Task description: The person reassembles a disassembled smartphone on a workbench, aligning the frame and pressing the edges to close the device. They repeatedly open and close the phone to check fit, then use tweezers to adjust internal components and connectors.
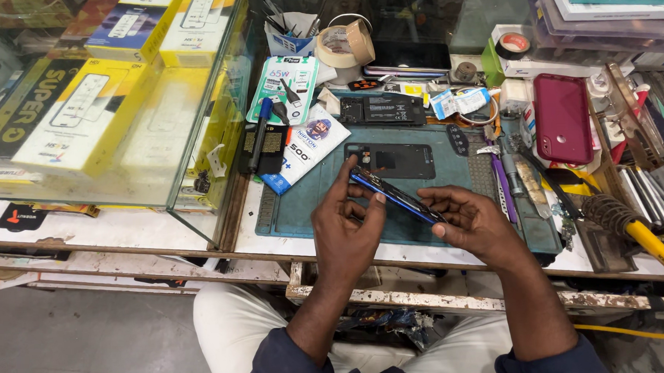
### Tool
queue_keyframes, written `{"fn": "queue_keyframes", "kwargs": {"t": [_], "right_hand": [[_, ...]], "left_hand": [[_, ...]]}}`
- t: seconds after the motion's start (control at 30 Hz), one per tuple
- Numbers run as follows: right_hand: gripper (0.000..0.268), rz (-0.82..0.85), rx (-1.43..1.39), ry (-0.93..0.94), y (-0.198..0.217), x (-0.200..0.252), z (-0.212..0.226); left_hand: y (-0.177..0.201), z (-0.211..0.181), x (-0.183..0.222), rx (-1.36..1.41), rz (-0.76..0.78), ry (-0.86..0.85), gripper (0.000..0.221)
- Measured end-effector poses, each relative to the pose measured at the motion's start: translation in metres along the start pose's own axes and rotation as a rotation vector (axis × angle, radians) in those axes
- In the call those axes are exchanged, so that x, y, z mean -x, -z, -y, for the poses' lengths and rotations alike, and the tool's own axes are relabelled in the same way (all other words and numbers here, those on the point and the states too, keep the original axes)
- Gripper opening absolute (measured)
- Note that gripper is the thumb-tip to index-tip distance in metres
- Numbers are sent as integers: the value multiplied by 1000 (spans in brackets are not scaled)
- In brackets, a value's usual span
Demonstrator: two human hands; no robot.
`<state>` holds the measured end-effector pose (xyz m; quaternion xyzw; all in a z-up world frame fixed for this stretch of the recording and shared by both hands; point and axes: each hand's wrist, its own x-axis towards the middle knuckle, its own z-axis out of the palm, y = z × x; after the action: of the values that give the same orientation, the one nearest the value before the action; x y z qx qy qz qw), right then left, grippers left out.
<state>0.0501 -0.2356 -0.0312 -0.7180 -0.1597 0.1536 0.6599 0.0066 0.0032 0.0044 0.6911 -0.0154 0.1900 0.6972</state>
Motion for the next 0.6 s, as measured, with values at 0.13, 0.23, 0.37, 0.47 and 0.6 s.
{"fn": "queue_keyframes", "kwargs": {"t": [0.13,0.23,0.37,0.47,0.6], "right_hand": [[73,7,-6,-1,1,0,-2],[73,7,-4,-1,1,0,-3],[70,-12,19,-5,-1,0,1],[70,-23,61,38,-7,1,8],[74,-100,256,240,-23,5,20]], "left_hand": [[3,0,-1,-29,0,41,60],[6,-2,0,-52,9,44,59],[18,-3,0,-173,48,52,57],[26,-2,2,-153,82,150,58],[34,4,2,72,159,229,59]]}}
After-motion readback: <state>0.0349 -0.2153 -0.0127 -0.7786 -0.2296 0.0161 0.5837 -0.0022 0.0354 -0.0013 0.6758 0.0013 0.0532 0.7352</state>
